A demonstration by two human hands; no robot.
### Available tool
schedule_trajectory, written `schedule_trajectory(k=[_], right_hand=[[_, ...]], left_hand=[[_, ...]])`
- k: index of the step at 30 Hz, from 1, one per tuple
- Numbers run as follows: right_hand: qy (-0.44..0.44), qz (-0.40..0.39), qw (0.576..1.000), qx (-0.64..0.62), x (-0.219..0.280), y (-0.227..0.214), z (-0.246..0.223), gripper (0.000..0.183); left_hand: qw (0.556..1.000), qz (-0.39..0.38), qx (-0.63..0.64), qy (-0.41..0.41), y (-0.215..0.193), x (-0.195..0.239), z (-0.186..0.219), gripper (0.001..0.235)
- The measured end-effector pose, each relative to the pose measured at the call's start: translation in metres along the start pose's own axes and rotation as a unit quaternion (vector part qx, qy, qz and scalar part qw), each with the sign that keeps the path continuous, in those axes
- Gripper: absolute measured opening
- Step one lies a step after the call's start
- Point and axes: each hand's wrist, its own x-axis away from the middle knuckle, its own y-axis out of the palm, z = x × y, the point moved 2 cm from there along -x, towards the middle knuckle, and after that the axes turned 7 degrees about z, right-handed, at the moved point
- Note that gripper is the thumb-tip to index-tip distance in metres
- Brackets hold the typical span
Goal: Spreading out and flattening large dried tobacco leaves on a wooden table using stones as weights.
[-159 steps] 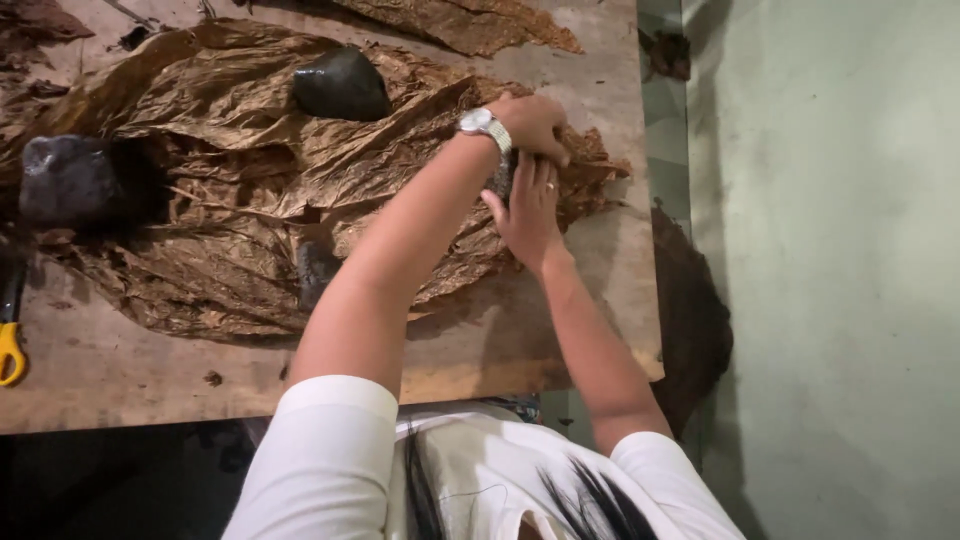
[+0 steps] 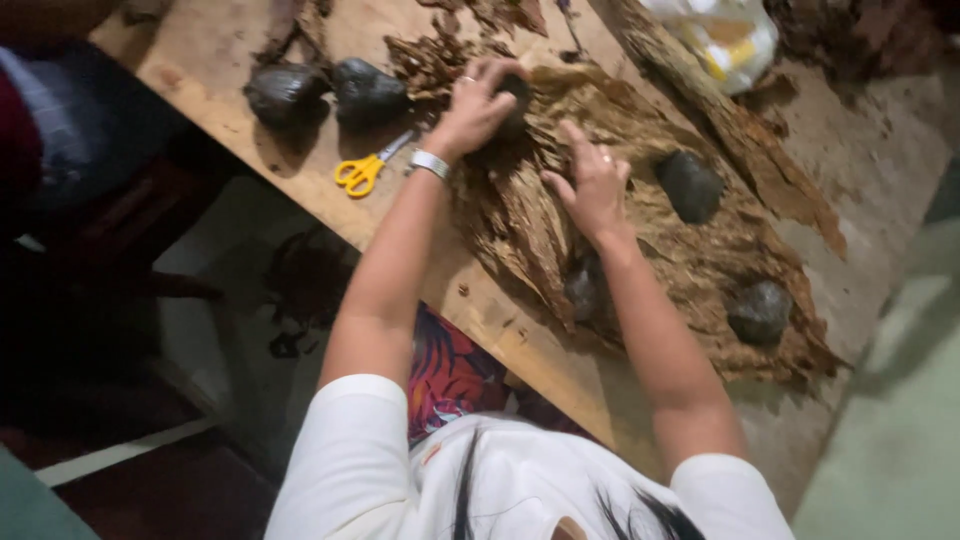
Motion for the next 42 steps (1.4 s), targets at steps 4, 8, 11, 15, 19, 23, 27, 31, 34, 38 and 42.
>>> schedule_trajectory(k=[4,8,11,15,19,23,27,31,34,38,42], right_hand=[[-0.01,-0.058,0.994,0.096,0.0,0.008,-0.009,0.048],[0.02,-0.137,0.983,0.12,-0.007,0.002,-0.02,0.049],[0.042,-0.179,0.976,0.114,-0.01,-0.001,-0.022,0.05],[0.051,-0.19,0.973,0.12,-0.006,0.004,-0.02,0.039],[0.041,-0.158,0.98,0.114,-0.002,0.007,-0.017,0.045],[0.064,-0.145,0.984,0.083,-0.004,0.004,-0.015,0.041],[0.192,-0.151,0.96,-0.134,-0.026,-0.073,-0.037,0.06],[0.091,0.022,0.978,-0.187,-0.056,-0.048,0.021,0.026],[0.086,-0.066,0.977,-0.184,-0.081,-0.041,0.009,0.023],[0.029,-0.182,0.982,-0.036,-0.09,0.02,0.038,0.06],[0.1,-0.312,0.942,-0.073,-0.091,0.036,0.05,0.08]], left_hand=[[0.987,-0.081,-0.059,-0.122,-0.017,0.016,0.059,0.044],[0.985,-0.072,-0.084,-0.136,-0.013,0.021,0.077,0.042],[0.962,-0.12,-0.177,-0.169,-0.005,0.016,0.097,0.062],[0.89,-0.167,-0.407,-0.119,0.02,-0.02,0.084,0.078],[0.876,-0.188,-0.413,-0.162,0.03,-0.045,0.07,0.071],[0.904,-0.133,-0.365,-0.176,0.041,-0.041,0.069,0.074],[0.922,-0.105,-0.347,-0.134,0.025,-0.024,0.074,0.087],[0.933,-0.067,-0.328,-0.129,0.029,-0.019,0.053,0.106],[0.93,-0.043,-0.345,-0.119,0.028,-0.017,0.059,0.104],[0.933,-0.019,-0.336,-0.131,0.022,-0.012,0.07,0.087],[0.946,-0.007,-0.315,-0.075,0.017,-0.008,0.076,0.056]])
